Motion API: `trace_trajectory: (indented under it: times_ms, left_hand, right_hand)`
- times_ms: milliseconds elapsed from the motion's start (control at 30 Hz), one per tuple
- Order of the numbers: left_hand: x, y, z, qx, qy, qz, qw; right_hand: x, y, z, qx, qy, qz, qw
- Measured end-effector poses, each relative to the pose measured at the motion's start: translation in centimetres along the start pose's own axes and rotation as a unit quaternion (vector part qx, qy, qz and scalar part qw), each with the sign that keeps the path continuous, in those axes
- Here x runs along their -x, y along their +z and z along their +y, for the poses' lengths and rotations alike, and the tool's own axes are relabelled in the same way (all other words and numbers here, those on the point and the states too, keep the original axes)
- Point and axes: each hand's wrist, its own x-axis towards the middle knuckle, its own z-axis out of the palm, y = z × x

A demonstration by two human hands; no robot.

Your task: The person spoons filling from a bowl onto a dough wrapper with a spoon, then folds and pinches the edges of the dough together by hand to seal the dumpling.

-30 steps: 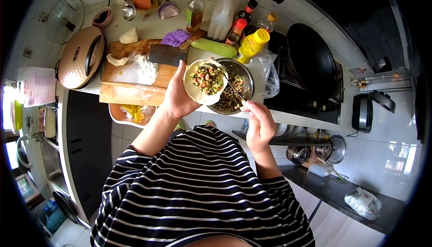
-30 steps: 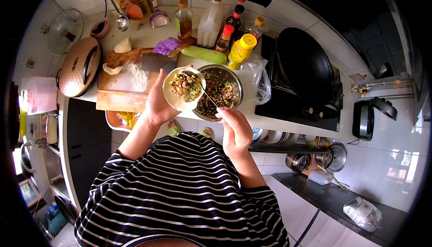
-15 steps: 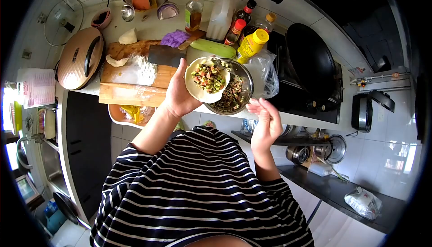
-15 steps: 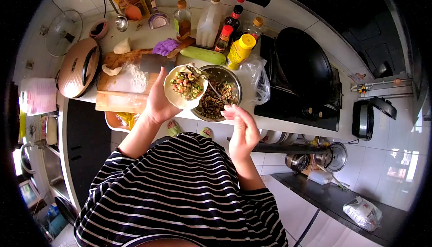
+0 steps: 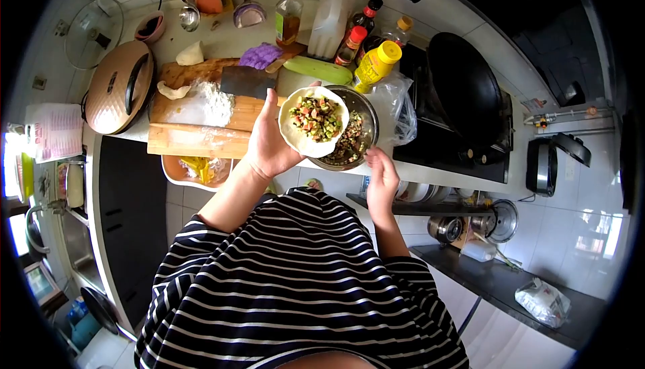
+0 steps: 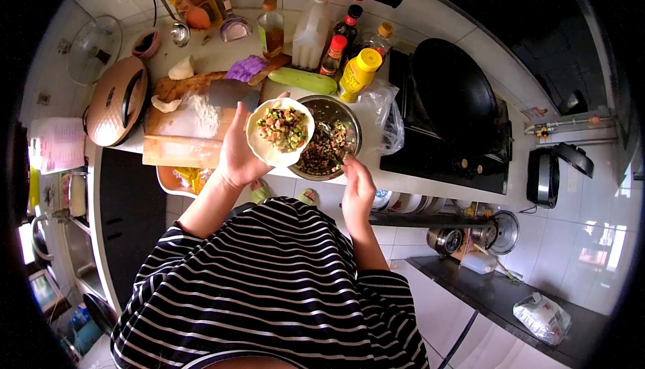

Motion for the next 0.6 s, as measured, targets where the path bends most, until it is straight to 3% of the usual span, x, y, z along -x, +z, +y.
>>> trace_trajectory:
  times_ms: [67, 200, 400, 467, 600]
  left_hand:
    - [-0.1, -0.1, -0.1, 0.007, -0.001, -0.008, 1.0]
    - [0.0, -0.1, 0.0, 0.018, -0.008, -0.008, 1.0]
    - [-0.1, 0.0, 0.0, -0.012, 0.007, 0.01, 1.0]
    - [-0.3, -0.5, 0.1, -0.004, 0.014, 0.017, 1.0]
    - [-0.6, -1.3, 0.3, -0.033, 0.026, 0.064, 0.997]
  right_hand:
    - [0.1, 0.0, 1.2, 0.159, -0.129, -0.043, 0.978]
    - [1.2, -0.1, 3.0, 0.243, -0.114, -0.11, 0.957]
    - [1.7, -0.4, 1.7, 0.215, -0.159, -0.035, 0.963]
    - [1.4, -0.4, 0.1, 0.144, -0.097, -0.007, 0.985]
    - [0.5, -0.4, -4.4, 0.079, -0.118, 0.066, 0.988]
